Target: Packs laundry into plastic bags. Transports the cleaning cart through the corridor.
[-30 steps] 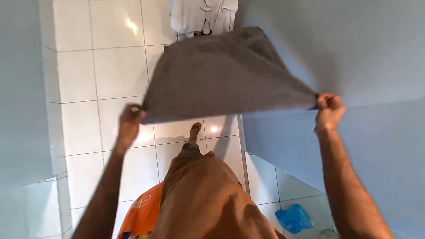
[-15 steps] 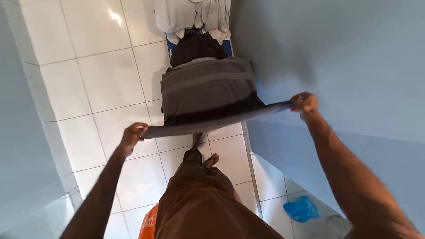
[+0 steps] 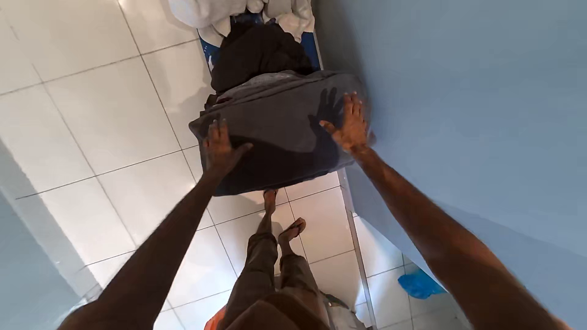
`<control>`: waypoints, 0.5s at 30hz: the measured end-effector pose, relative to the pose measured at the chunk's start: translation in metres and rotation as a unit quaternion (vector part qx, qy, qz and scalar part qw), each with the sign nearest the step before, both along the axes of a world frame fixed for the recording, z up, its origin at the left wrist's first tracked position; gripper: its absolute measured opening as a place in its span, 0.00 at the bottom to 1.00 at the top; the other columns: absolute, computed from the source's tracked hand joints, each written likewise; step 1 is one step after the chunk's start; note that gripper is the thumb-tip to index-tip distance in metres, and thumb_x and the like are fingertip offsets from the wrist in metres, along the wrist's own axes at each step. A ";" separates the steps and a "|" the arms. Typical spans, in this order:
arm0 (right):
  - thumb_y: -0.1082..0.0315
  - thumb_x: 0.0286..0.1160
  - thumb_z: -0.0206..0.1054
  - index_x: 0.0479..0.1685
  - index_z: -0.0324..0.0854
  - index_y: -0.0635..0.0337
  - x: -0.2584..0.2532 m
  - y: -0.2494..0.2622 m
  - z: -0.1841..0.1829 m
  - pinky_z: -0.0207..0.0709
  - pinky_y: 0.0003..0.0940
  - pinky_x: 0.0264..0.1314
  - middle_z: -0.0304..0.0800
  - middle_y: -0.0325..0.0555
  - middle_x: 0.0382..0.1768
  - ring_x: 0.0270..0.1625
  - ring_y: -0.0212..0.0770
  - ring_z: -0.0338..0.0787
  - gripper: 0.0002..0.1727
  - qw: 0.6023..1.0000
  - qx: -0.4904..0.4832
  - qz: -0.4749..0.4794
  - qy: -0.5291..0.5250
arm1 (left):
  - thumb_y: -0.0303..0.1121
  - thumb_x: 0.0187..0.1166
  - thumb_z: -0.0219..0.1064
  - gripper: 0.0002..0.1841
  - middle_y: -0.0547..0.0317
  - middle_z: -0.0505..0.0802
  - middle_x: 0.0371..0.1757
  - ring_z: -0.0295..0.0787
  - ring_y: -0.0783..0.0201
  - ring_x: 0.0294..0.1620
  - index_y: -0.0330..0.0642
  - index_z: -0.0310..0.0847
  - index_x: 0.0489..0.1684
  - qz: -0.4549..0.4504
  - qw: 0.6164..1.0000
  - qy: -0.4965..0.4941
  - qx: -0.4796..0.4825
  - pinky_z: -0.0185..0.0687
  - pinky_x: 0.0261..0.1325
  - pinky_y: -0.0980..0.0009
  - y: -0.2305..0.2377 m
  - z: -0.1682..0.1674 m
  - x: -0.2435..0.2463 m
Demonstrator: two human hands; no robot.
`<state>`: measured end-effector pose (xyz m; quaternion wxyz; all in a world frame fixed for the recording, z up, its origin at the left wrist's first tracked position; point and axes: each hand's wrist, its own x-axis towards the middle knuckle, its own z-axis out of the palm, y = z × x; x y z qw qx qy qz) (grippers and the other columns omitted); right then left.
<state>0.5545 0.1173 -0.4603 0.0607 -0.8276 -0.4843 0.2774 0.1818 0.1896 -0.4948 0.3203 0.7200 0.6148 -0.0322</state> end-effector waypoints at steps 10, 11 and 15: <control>0.11 0.64 0.38 0.96 0.52 0.31 0.008 0.008 -0.203 0.36 0.80 0.87 0.39 0.49 0.98 0.97 0.63 0.37 0.57 0.991 0.002 -0.032 -0.133 | 0.84 0.57 0.62 0.67 0.43 0.36 0.98 0.29 0.41 0.98 0.54 0.40 0.98 -0.068 0.993 0.077 0.061 0.32 0.90 0.31 -0.011 -0.163 0.016; 0.10 0.63 0.37 0.96 0.52 0.32 0.011 0.017 -0.203 0.36 0.80 0.87 0.39 0.50 0.98 0.97 0.63 0.37 0.58 0.990 0.005 -0.031 -0.135 | 0.84 0.56 0.62 0.67 0.43 0.38 0.98 0.30 0.42 0.98 0.55 0.41 0.98 -0.065 0.993 0.073 0.065 0.32 0.90 0.31 -0.004 -0.169 0.018; 0.09 0.60 0.37 0.98 0.46 0.33 0.008 0.019 -0.178 0.33 0.84 0.85 0.32 0.49 0.98 0.98 0.63 0.31 0.61 0.993 -0.056 -0.044 -0.091 | 0.87 0.53 0.61 0.66 0.38 0.41 0.97 0.33 0.37 0.97 0.59 0.45 0.97 -0.070 0.995 0.075 0.001 0.31 0.87 0.27 0.012 -0.158 0.014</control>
